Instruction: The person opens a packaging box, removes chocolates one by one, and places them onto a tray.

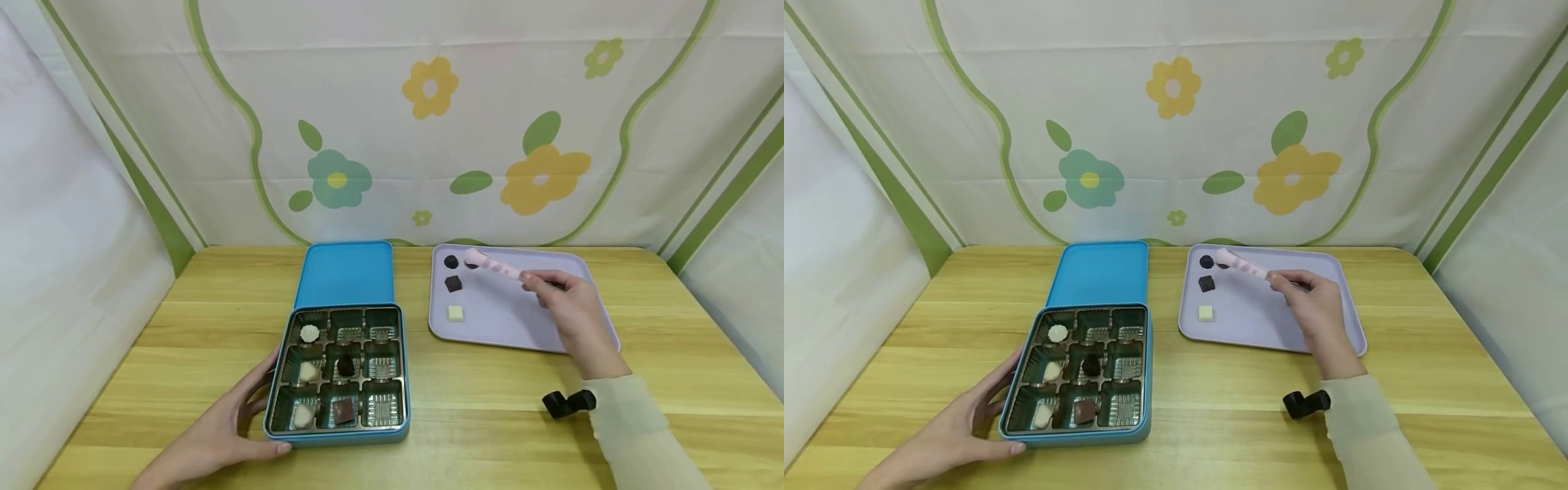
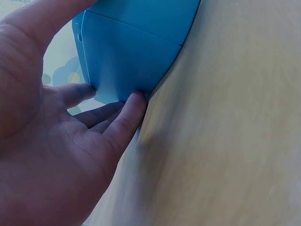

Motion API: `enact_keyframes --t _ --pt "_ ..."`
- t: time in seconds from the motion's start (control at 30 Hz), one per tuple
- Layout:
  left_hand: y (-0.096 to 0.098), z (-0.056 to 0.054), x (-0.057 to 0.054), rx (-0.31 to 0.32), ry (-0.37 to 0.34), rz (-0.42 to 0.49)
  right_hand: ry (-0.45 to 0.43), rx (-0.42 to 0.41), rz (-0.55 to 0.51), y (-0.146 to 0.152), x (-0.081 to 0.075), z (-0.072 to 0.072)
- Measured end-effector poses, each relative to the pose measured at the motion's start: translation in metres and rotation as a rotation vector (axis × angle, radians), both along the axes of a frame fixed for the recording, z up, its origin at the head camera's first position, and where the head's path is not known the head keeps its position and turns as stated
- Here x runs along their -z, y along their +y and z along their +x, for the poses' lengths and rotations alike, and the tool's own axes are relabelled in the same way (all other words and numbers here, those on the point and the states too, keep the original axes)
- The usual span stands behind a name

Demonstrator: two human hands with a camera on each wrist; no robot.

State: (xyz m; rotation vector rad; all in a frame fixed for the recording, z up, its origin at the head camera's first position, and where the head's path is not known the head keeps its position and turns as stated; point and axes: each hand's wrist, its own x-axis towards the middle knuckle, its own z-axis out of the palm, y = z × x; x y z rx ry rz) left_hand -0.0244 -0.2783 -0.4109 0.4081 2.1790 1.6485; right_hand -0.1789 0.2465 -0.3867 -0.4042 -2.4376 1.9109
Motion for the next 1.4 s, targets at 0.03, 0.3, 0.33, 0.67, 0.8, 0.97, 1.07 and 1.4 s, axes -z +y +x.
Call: enact_keyframes --t 0.03,0.3,0.33,0.67,0.8,0.97,1.07,1.4 --pt "0.000 0.000 0.000 0.000 -0.003 0.000 -0.014 0.027 0.000 0.004 0.002 -0.001" --pt "0.000 0.000 0.000 -0.004 -0.007 -0.008 -0.102 0.179 -0.017 0.019 0.013 -0.010" --pt "0.000 0.000 0.000 -0.003 -0.008 -0.008 -0.108 0.189 -0.020 0.020 0.014 -0.011" --pt "0.001 0.000 -0.001 -0.005 -0.007 -0.009 -0.138 0.229 -0.040 0.021 0.013 -0.015" --pt "0.001 0.000 0.000 -0.005 -0.003 -0.013 -0.142 0.248 -0.063 0.023 0.013 -0.015" --pt "0.001 0.000 -0.001 -0.005 0.002 -0.013 -0.148 0.266 -0.085 0.026 0.013 -0.015" --pt "0.001 0.000 -0.001 -0.005 0.006 -0.014 -0.147 0.279 -0.085 0.028 0.013 -0.015" --pt "0.001 0.000 -0.001 -0.008 0.011 -0.018 -0.157 0.299 -0.011 0.033 0.014 -0.014"
